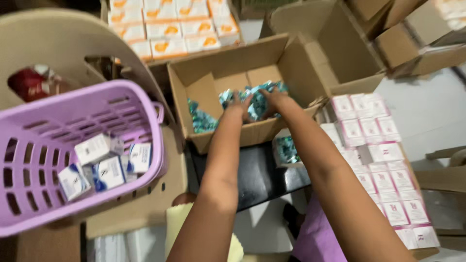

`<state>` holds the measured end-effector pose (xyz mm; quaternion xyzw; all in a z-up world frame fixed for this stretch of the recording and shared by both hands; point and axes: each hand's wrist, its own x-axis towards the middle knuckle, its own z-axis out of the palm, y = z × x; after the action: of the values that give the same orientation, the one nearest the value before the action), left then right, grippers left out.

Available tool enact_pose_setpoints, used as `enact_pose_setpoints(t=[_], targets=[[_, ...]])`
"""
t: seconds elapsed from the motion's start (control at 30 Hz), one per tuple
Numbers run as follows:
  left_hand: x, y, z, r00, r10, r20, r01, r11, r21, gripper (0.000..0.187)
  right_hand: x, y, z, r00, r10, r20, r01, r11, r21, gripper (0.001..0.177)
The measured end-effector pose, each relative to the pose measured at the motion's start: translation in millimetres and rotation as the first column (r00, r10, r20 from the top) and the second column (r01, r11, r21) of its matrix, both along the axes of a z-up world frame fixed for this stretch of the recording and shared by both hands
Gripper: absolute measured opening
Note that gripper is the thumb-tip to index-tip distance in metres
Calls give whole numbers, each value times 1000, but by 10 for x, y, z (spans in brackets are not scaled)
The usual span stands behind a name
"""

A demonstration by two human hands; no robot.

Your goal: The person sits on the floor and packs small blue-wrapped items from a large cardboard box into smaller white boxes. They repeatedly pick up handfuls of the wrapped items, place them into the small boxes, and then move the filled boxes to a purple basket.

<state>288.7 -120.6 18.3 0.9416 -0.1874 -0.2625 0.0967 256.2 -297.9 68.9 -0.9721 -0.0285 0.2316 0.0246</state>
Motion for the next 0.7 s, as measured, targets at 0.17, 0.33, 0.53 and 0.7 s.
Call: enact_pose_setpoints(t=[0.17,0.33,0.53,0.7], targets=[[42,-29,-409,991,-5,-137,29,984,178,93,139,122,-180,912,36,-409,-46,999,-16,82],[228,-78,-553,970,-97,-221,139,973,184,72,116,185,-171,884,85,-460,-78,996,35,68],[192,39,-482,990,-143,23,144,985,-94,48,80,101,-232,966,10,-258,34,986,166,50],[67,76,-64,970,69,234,51,880,-473,31,72,-131,-168,945,82,317,-210,895,393,55]])
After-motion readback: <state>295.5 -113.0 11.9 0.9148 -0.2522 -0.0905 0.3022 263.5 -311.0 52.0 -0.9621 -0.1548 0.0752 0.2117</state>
